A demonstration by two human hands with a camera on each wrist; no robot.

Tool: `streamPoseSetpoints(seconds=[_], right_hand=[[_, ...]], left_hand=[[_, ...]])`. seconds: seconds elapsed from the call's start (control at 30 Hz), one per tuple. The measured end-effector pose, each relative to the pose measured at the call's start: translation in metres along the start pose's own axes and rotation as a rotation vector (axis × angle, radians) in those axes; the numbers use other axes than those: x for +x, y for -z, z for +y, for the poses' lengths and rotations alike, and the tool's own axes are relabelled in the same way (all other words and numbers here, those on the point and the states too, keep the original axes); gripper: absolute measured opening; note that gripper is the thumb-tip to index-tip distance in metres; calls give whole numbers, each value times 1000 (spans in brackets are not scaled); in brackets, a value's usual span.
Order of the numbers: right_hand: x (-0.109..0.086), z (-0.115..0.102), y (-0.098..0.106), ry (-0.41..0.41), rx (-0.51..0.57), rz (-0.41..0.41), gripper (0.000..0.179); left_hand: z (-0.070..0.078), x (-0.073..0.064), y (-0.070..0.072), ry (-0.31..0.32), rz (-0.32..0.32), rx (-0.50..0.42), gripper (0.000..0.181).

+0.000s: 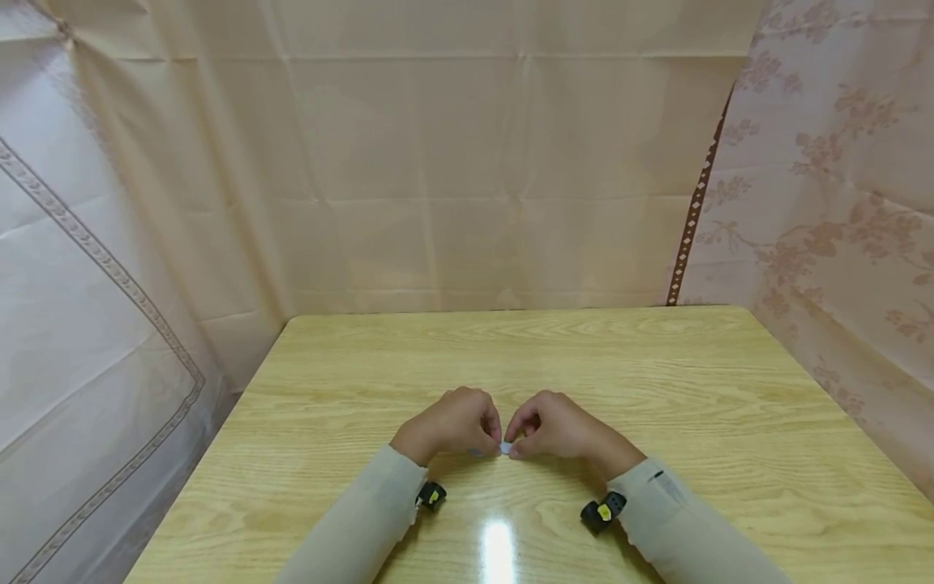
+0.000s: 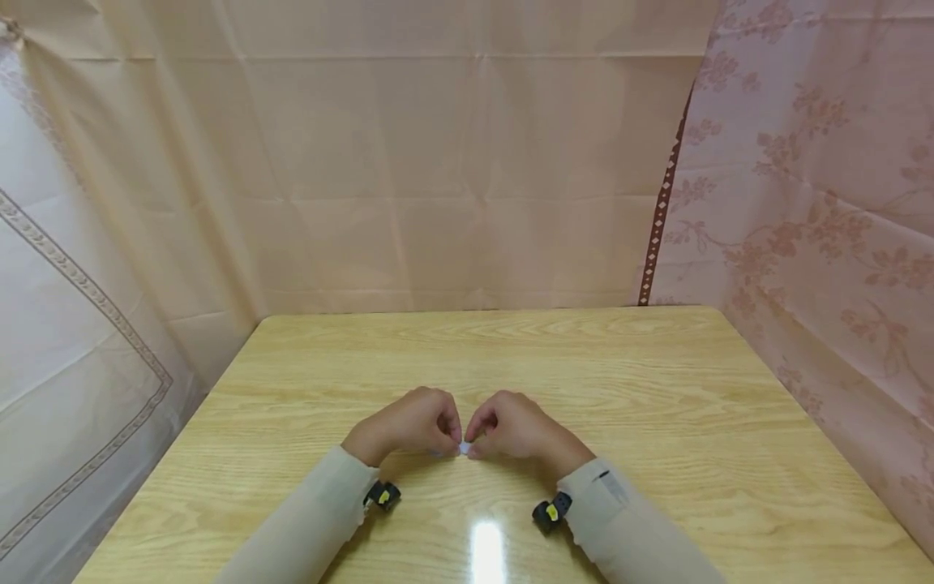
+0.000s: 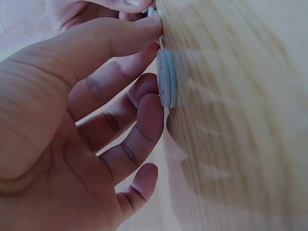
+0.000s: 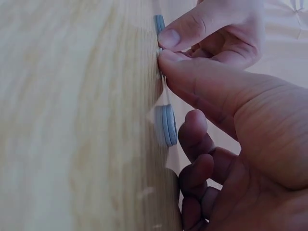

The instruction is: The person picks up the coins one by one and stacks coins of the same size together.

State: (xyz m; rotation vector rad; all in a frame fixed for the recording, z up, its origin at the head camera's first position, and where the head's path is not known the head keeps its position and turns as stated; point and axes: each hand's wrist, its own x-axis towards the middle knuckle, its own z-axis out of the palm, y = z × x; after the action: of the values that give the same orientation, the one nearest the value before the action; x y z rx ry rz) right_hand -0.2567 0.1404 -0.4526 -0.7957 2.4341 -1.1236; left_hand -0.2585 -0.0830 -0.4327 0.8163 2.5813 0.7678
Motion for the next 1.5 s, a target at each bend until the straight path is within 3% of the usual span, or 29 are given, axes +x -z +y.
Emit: streamPoseSetpoints(seconds=[0.17,0.43,0.8,1.5], right_hand=[[1,-2,1,8,-15,1,7],[-4,6,22,4,47,-90,22],[-11,14,34,-13,31,-130,20],[-6,13,25,9,-61,-107,14]], left_hand=[[0,-1,2,-1,-5,-8,17],[1,0,2,27,-9,-19,15],[3,2,0,23,-1,7,18],[3,-3,1,39,-5,-17,15]])
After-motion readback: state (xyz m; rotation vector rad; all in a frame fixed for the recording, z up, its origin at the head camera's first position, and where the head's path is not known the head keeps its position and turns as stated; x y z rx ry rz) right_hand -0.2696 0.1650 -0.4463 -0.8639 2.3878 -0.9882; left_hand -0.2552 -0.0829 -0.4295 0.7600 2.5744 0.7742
